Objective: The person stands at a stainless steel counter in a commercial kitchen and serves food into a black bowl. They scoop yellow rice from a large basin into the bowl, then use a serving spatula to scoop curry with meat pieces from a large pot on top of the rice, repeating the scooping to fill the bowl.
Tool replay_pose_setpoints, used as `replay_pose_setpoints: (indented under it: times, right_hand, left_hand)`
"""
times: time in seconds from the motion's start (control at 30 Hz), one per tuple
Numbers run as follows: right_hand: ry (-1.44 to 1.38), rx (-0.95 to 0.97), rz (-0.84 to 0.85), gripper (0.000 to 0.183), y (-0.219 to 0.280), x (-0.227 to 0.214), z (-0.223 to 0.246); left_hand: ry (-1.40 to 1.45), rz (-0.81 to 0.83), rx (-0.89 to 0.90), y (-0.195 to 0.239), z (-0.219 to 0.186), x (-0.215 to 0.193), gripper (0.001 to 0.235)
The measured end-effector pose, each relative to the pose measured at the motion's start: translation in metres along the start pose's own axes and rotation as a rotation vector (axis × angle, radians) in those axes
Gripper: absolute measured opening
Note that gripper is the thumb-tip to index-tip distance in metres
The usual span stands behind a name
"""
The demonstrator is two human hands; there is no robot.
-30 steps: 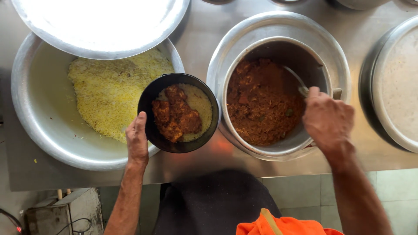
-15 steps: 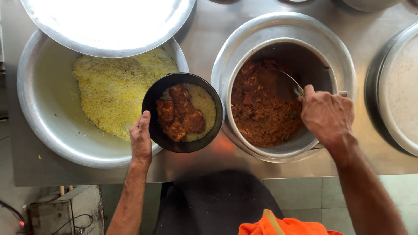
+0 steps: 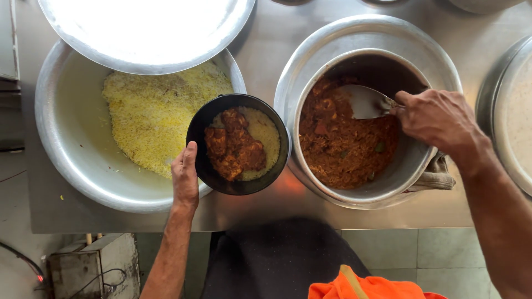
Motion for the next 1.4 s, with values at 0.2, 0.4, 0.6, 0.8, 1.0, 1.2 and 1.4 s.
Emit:
replay_pose_setpoints:
  times: [0.2,0.4,0.6,0.8,1.0,1.2,1.4]
  right_hand:
    - [0.053,-0.047,0.072,0.036,-0.014,0.002,-0.016]
    - [0.077,-0.144,0.111,0.038,-0.028,0.003,-0.008]
    - [0.171,-0.116,0.146,0.044,-0.032,-0.002,0.005]
    - [0.053,-0.069,0.186,0.048,-0.037,-0.002,-0.005]
    - [0.091,-0.143,0.182,0.044,-0.039,0.003,0.017]
    - [-0.133,-0.244,0.035,0.052,-0.045,0.005,-0.001]
    - [-0.039,-0.088,0.259,0.046,-0.035,0.004,0.025]
  left_hand:
    - [0.029,0.005,0.053,-0.002,0.005,-0.003,0.059]
    - [-0.001,-0.014,0.003,-0.001,0.006,-0.004,0.056]
    - [-0.018,-0.022,0.024,0.000,-0.002,-0.002,0.052]
    - [0.033,-0.012,0.017,-0.006,0.046,-0.020,0.052]
    - [-0.038,-0.024,-0.022,0.002,0.000,-0.004,0.051]
    - [0.002,-0.039,-0.004,-0.002,0.023,-0.012,0.051]
    - [-0.056,-0.056,0.004,-0.001,0.018,-0.013,0.049]
Point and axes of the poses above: each hand's wrist, its own y-axis away from the middle knuckle, its own x-axis out of the palm, z = x × y, the point moved 7 cm from there along -y, towards the middle knuckle, and after that the axes turned 5 degrees about -y, right-handed, at the moved point
